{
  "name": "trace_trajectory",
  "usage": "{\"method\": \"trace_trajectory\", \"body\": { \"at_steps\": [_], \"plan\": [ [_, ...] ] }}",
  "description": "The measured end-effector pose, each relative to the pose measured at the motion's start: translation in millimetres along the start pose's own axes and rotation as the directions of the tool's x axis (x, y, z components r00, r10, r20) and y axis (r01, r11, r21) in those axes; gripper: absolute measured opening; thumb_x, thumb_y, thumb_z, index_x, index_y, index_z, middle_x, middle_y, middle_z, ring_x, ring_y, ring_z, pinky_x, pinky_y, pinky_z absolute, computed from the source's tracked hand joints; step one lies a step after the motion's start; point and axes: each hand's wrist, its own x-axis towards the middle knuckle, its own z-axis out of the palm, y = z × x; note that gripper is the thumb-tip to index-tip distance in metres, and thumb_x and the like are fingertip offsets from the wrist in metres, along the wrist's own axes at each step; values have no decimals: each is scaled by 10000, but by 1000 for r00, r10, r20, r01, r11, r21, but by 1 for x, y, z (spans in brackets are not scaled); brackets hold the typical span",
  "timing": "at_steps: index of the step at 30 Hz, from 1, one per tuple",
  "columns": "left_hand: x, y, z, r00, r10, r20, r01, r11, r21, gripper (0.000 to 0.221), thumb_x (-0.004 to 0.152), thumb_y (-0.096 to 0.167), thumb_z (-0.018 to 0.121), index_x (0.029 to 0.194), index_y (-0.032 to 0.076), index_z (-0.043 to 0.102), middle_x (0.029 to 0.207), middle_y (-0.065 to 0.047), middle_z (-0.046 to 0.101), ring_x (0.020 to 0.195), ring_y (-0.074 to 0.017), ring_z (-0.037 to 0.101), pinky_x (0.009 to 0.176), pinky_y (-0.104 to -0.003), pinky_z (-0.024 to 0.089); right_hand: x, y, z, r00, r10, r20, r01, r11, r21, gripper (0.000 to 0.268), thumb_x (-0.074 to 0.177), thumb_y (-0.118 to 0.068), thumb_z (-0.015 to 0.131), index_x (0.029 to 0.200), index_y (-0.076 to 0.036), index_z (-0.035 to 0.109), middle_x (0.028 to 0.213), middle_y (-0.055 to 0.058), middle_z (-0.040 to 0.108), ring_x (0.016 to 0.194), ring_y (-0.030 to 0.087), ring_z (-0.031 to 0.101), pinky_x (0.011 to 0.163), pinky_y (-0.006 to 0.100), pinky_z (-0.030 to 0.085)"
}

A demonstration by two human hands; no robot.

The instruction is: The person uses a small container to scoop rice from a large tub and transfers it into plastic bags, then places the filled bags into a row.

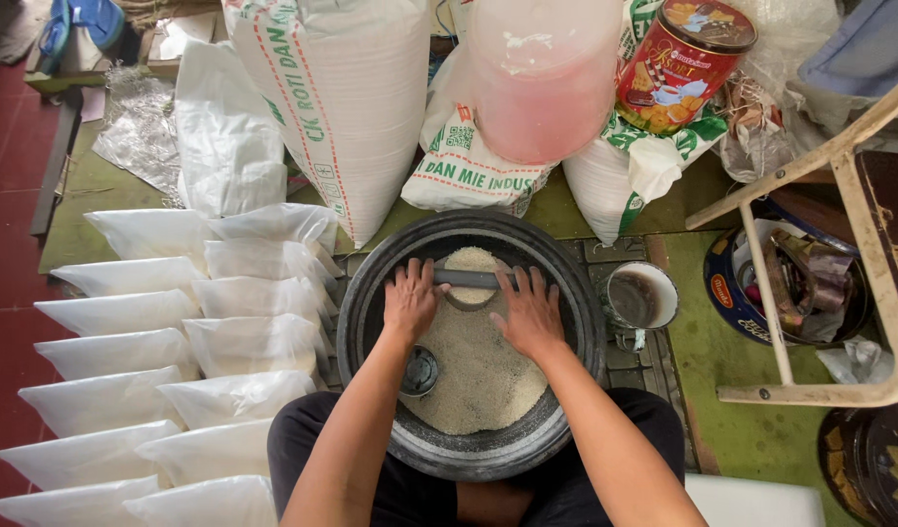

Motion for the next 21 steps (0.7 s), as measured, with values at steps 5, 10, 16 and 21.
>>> {"method": "trace_trajectory", "body": {
  "at_steps": [5,10,16,21],
  "plan": [
    [-24,20,-28,995,30,-97,-25,998,53,689,1000,510,511,1533,84,410,1421,-128,472,1393,-317,374,1064,-519,358,-17,-7,1,999,20,29,-19,999,-30,851,958,-547,595,1648,-220,220,1576,177,354,1496,411,297,1074,688,397],
    [-33,33,-29,983,52,-175,-43,998,54,737,1031,428,487,1598,-9,311,1676,-203,298,1598,-330,137,1260,-537,87,-16,-8,7,998,33,62,-31,999,-39,865,963,-562,575,1661,-235,183,1571,176,372,1489,409,313,1043,682,420],
    [-47,31,-28,970,232,-75,-227,972,60,866,1019,588,400,1632,5,215,1727,-201,131,1610,-348,68,1287,-470,78,-15,-10,5,999,30,24,-29,999,-13,816,1001,-495,552,1669,-211,179,1650,202,271,1549,438,202,1141,697,310],
    [-57,25,-36,952,302,-57,-295,949,109,852,974,661,415,1625,122,303,1735,-159,141,1610,-340,83,1287,-459,83,-23,-19,-6,999,43,-5,-42,999,24,916,961,-540,597,1669,-168,150,1716,219,100,1580,451,67,1191,708,215]
  ]
}}
